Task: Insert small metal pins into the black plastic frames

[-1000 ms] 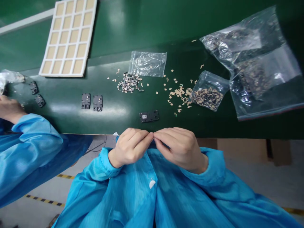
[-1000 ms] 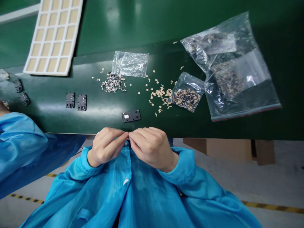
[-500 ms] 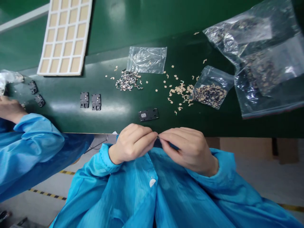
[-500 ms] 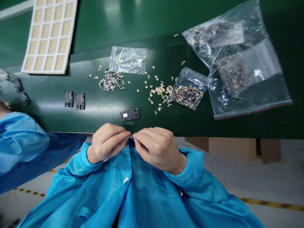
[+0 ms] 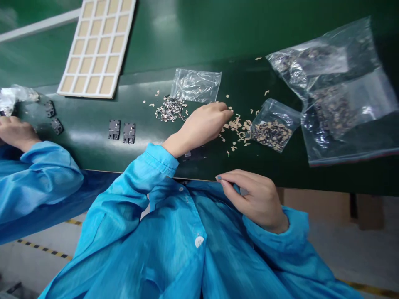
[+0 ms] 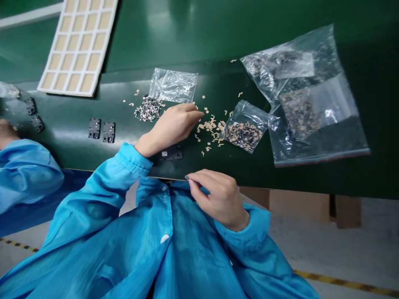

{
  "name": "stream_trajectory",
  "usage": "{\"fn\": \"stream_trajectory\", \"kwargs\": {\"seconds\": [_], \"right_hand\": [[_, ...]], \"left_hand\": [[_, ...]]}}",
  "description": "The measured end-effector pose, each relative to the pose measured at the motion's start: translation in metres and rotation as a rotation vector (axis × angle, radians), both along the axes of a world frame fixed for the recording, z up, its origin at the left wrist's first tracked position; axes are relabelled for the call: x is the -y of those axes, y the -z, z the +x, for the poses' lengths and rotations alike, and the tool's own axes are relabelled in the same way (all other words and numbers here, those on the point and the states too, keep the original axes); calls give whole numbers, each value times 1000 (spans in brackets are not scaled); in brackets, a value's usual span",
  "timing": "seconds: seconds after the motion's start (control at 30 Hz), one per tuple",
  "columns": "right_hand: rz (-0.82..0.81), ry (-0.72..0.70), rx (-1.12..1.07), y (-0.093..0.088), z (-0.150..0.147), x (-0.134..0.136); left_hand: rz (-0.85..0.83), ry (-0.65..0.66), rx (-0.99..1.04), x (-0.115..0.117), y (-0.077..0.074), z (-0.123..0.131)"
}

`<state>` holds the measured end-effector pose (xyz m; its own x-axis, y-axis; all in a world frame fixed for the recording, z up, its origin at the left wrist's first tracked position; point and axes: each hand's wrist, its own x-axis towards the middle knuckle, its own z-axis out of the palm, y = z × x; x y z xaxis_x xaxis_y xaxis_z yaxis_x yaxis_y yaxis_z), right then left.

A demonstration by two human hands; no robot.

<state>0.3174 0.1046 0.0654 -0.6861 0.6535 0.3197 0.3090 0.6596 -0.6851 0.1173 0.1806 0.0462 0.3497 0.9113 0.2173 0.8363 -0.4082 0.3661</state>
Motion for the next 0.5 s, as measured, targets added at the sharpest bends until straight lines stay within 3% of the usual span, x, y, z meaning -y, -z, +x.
{"fn": "stream_trajectory", "kwargs": {"seconds": [0.07, 0.17, 0.27, 0.37, 0.5], "right_hand": [[1, 2, -9, 0, -1, -2], [-14, 6, 5, 0, -1, -6], [-13, -44, 41, 0, -1, -9], [-16, -120, 86, 3, -3, -9], [-33, -204, 131, 5, -10, -8]], "left_hand": [[-4, -36, 13, 6, -5, 0], [19, -40, 101, 36, -24, 0], [-57, 113, 160, 82, -41, 2], [-80, 126, 98, 122, -40, 5], [35, 22, 3, 148, -28, 7]]}}
